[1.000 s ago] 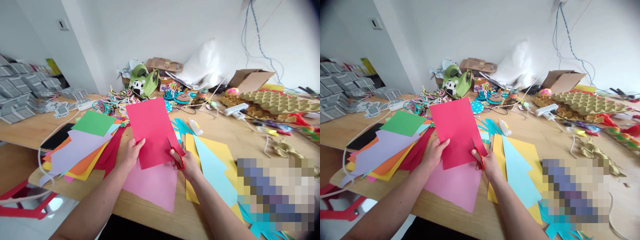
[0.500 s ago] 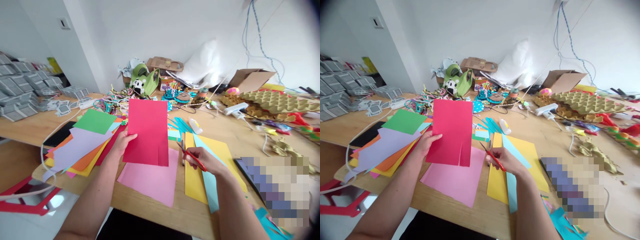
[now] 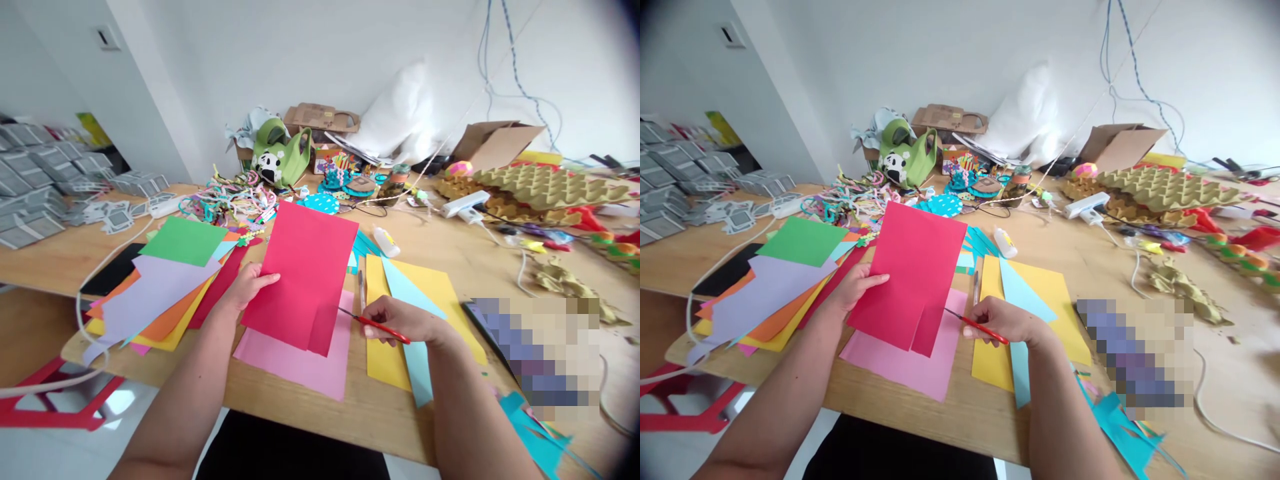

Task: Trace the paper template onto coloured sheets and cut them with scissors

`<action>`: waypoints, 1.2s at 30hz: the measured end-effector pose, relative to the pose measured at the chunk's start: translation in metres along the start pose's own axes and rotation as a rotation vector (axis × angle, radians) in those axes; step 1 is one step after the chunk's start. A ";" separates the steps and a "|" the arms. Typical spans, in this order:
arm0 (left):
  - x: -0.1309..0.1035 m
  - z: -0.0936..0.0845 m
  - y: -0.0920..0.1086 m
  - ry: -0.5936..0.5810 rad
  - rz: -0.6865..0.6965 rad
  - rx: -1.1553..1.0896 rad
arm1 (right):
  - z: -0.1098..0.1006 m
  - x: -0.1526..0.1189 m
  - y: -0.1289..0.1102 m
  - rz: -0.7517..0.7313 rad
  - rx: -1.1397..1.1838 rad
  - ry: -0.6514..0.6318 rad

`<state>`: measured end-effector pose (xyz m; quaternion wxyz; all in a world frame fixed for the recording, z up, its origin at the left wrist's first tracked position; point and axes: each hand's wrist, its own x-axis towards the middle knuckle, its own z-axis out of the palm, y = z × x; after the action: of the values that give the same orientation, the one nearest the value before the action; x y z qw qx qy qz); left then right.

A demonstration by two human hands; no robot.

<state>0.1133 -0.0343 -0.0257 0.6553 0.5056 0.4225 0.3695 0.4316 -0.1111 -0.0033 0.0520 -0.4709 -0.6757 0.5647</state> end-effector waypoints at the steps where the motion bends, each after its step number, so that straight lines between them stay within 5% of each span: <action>1: 0.000 0.001 0.000 -0.015 0.001 -0.002 | 0.000 0.001 0.000 -0.003 0.002 -0.006; 36: 0.000 0.005 0.000 -0.094 -0.032 0.020 | 0.005 0.006 0.003 0.040 -0.029 -0.001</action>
<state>0.1181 -0.0363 -0.0250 0.6750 0.5222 0.4030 0.3306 0.4267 -0.1104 -0.0100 0.0337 -0.4848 -0.6745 0.5558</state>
